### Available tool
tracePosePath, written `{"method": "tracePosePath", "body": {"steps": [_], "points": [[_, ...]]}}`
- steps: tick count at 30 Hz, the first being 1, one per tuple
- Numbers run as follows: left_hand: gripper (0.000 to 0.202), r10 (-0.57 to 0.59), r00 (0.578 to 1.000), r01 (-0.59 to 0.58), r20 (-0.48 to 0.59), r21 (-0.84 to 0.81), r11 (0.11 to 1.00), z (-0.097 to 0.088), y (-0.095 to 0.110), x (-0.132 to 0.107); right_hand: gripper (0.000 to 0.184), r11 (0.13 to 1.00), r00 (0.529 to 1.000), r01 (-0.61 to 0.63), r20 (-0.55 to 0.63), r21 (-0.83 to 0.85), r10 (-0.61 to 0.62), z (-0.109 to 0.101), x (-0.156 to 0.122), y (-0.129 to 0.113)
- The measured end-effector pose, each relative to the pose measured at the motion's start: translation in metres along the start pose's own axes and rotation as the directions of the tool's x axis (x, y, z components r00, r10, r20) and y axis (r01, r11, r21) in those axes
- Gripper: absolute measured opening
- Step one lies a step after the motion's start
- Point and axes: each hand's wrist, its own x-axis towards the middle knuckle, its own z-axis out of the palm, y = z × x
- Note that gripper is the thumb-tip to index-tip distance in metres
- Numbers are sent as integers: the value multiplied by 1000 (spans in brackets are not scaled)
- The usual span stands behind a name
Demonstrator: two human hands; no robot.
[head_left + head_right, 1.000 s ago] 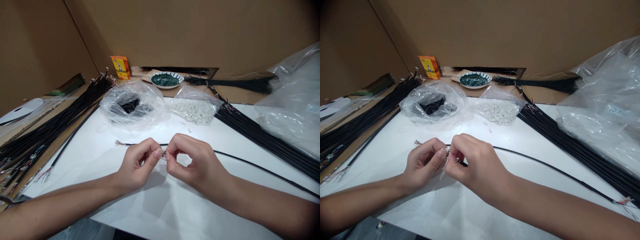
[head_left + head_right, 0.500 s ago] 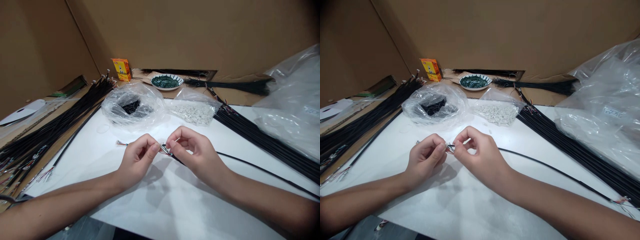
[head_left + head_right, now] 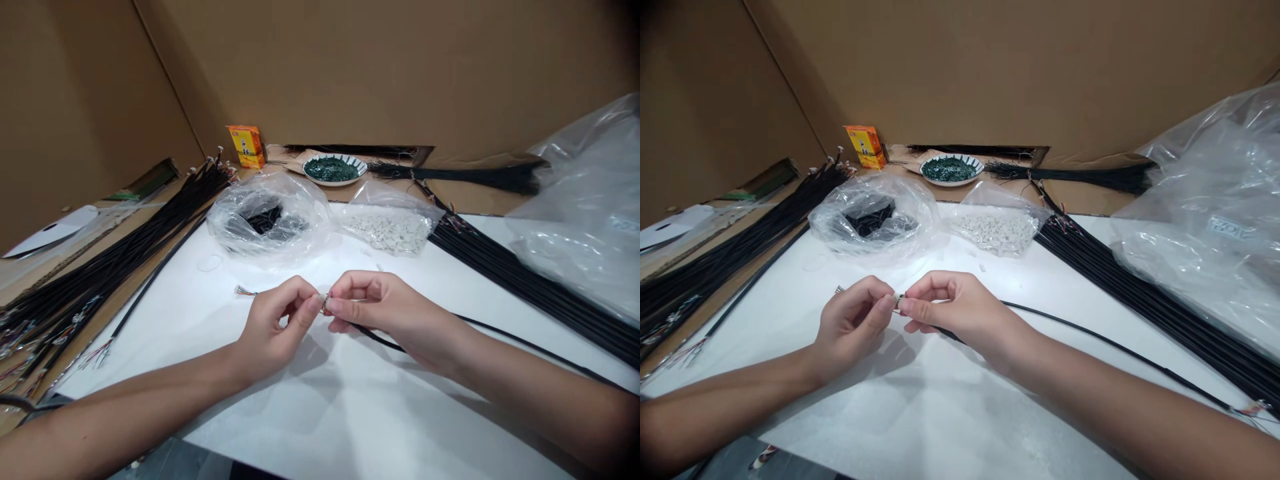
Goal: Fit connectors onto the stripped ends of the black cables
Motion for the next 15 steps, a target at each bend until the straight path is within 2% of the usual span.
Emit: {"method": "tracePosePath", "body": {"steps": [4, 8, 11, 15], "points": [[20, -115, 987, 123, 110, -70, 990, -2, 1, 4, 24, 990, 997, -68, -13, 125, 71, 2, 3, 4], [26, -110, 980, 119, 167, -42, 992, -3, 1, 8, 22, 953, 987, -158, 12, 259, 160, 3, 2, 6], [25, 23, 988, -34, 151, 73, 997, -4, 2, 9, 18, 929, 982, -185, 18, 320, 190, 3, 1, 4], [19, 247, 955, -286, 167, 288, 914, -6, 1, 8, 21, 944, 977, -163, -85, 287, 195, 4, 1, 2]]}}
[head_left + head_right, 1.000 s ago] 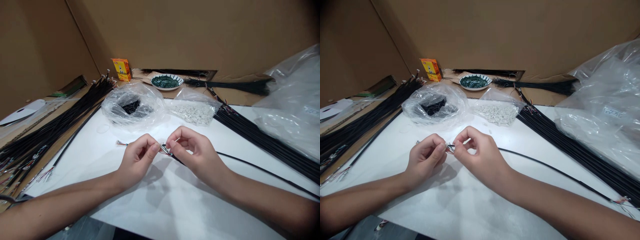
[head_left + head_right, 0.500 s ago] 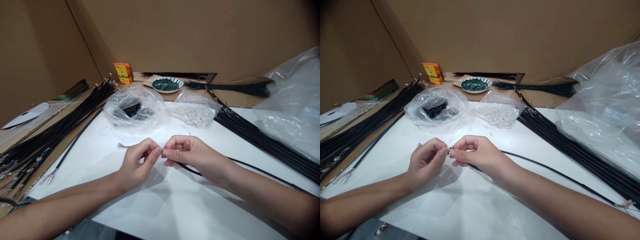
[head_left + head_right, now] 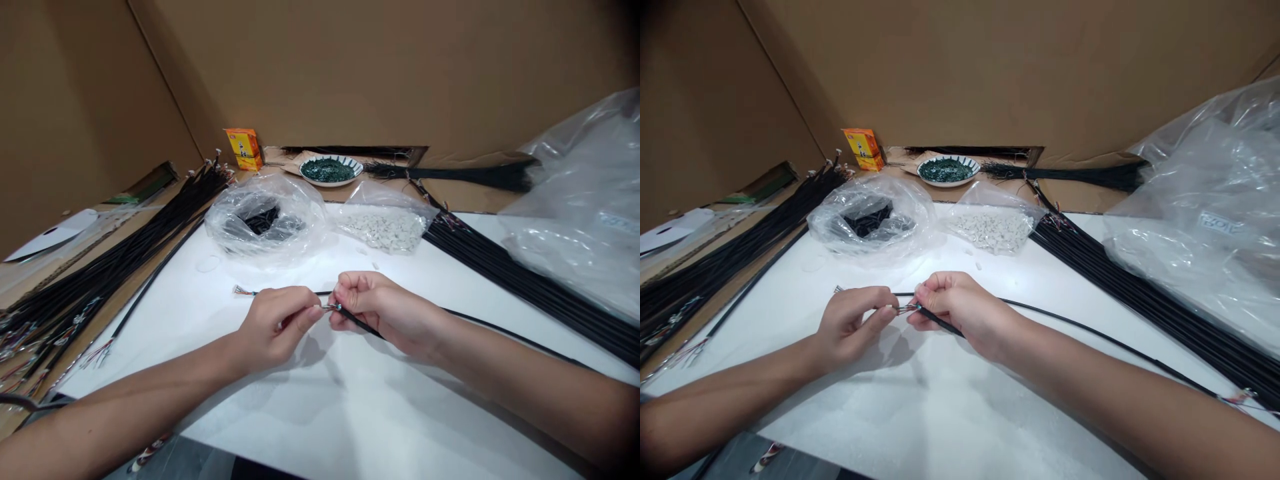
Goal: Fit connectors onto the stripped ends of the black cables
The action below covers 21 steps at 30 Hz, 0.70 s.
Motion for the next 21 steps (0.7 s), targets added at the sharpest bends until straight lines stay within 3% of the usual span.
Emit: {"method": "tracePosePath", "body": {"steps": [6, 13, 16, 18, 21], "points": [[13, 157, 987, -151, -24, 160, 975, 0, 0, -4, 24, 997, 999, 45, -3, 57, -45, 1, 0, 4], [12, 136, 989, -127, -63, 132, 983, 1, 4, -3, 20, 992, 994, 88, -65, 94, -82, 5, -1, 9], [15, 12, 998, -12, -60, -4, 1000, 2, 3, -3, 17, 993, 993, 90, -81, 75, -84, 5, 1, 8], [17, -148, 989, 149, 20, -175, 973, 3, 0, -5, 15, 995, 994, 96, -61, -6, -96, 3, 3, 6], [24, -362, 919, 394, 160, -443, 805, 6, -6, -7, 3, 951, 976, 197, -40, -240, -212, -4, 4, 4]]}}
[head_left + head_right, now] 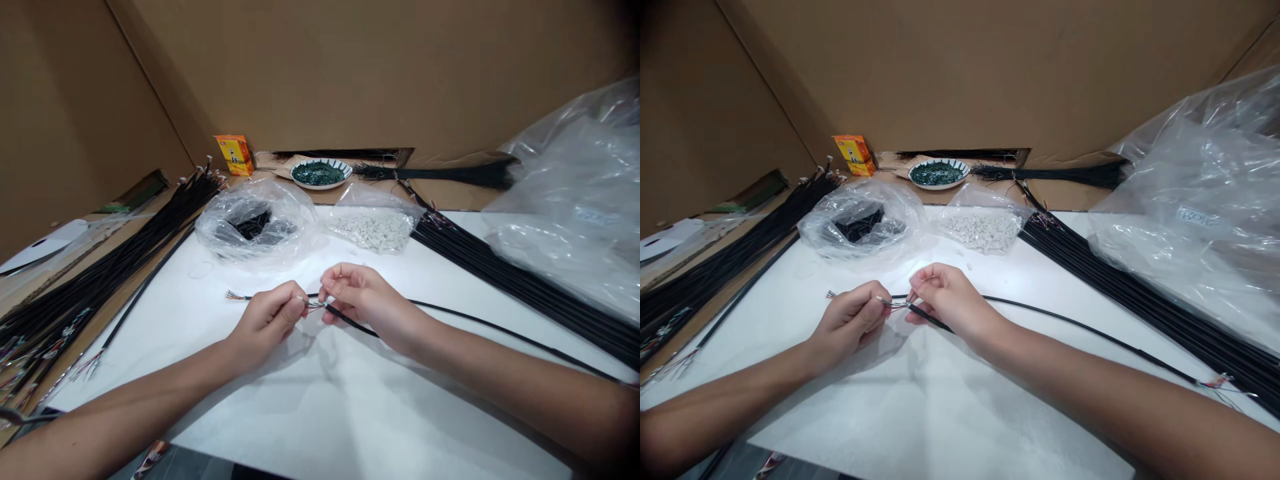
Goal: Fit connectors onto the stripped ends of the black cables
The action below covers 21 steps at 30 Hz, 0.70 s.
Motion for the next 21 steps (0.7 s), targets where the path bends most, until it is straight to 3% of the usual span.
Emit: {"method": "tracePosePath", "body": {"steps": [2, 3, 5, 7, 8, 10, 14, 18, 21], "points": [[28, -83, 996, 78, -31, -133, 988, 0, -3, 1, 21, 961, 980, 182, -40, -209, -194, -4, -1, 0], [30, -103, 993, 94, -52, -166, 982, 0, -4, 1, 27, 903, 948, 280, -51, -327, -313, -6, -2, 0], [32, -126, 989, 111, -75, -181, 977, 1, -5, 2, 25, 704, 853, 433, 3, -562, -521, -7, -5, -1], [33, -127, 988, 112, -84, -166, 980, 1, -4, 2, 16, 502, 792, 490, 122, -713, -599, -7, -9, -1], [33, -123, 989, 108, -86, -155, 982, 1, -4, 2, 15, 445, 784, 496, 164, -746, -599, -6, -10, -2], [33, -115, 990, 105, -81, -123, 987, 1, -3, 1, 15, 424, 797, 496, 204, -758, -569, -3, -10, -2], [34, -102, 992, 95, -72, -91, 991, 1, 0, 0, 16, 499, 823, 518, 247, -694, -511, 0, -9, 0], [35, -120, 992, 113, -45, -138, 984, 2, 1, 0, 17, 403, 781, 548, 278, -733, -559, -1, -9, 3], [36, -141, 990, 134, -27, -168, 977, 3, 0, 0, 17, 372, 810, 503, 275, -780, -518, 0, -9, 4]]}}
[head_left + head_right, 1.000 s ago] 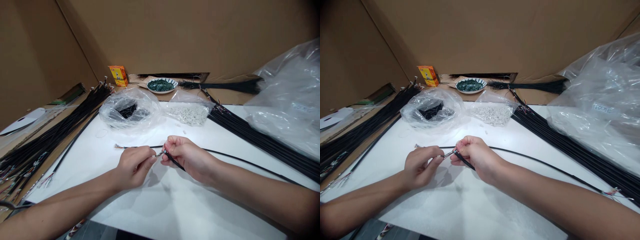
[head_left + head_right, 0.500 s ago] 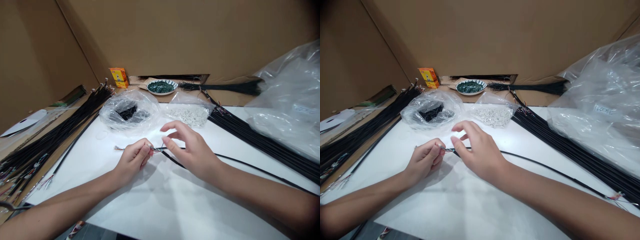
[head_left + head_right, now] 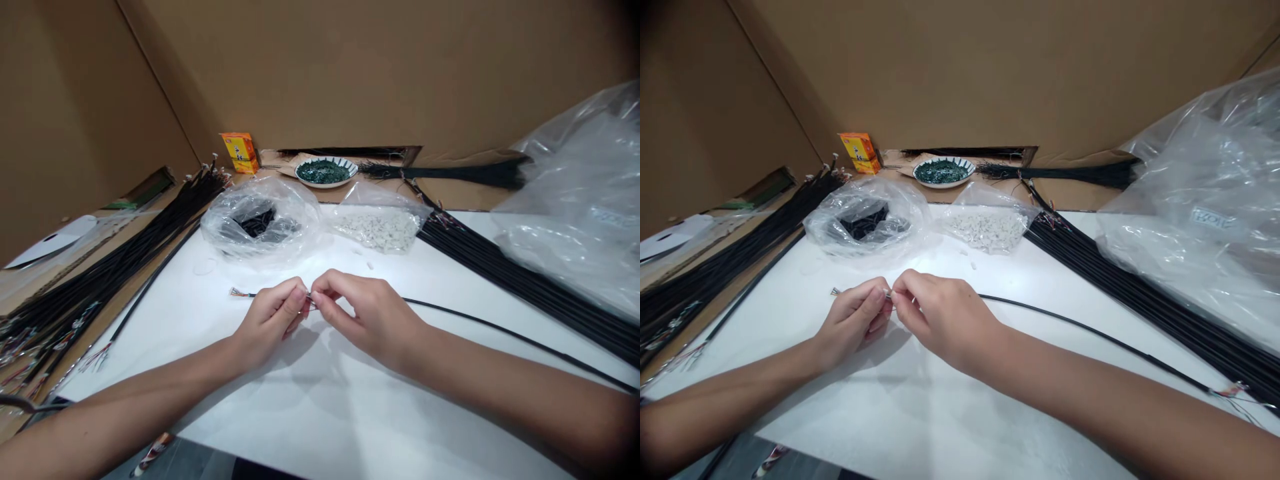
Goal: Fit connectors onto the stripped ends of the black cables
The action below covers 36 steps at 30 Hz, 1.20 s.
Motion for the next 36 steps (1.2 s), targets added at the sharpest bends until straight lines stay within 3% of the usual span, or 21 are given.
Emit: {"method": "tracePosePath", "body": {"steps": [6, 11, 15, 20, 25, 28, 33, 36], "points": [[36, 30, 1000, -29, -9, 72, 997, 1, -1, -1, 9, 997, 997, -80, -18, 14, 80, 0, 1, -4], [32, 129, 992, -128, 3, 156, 979, 3, 0, -2, 3, 998, 993, -61, -103, -3, 60, 2, -2, -6], [32, 174, 984, -175, 23, 183, 967, 2, 0, -4, 2, 997, 993, -59, -98, 49, 64, 3, -3, -6], [33, 125, 992, -127, 21, 119, 985, 0, 1, -3, 8, 993, 998, -40, -37, 111, 44, 1, -1, -4], [36, 47, 999, -48, 15, 92, 995, -1, 1, -1, 14, 990, 997, 74, -25, 120, -71, 0, 0, 4], [35, 18, 998, -21, 55, 55, 998, -3, 2, -1, 15, 989, 999, 32, -28, 146, -28, 1, 2, 8], [23, 9, 999, -16, 51, 145, 989, -5, 6, 0, 17, 947, 999, -20, -27, 321, 30, 0, 4, 10], [21, 39, 999, -43, 23, 204, 978, -4, 7, 1, 18, 841, 998, -54, 1, 538, 64, 0, 5, 12]]}}
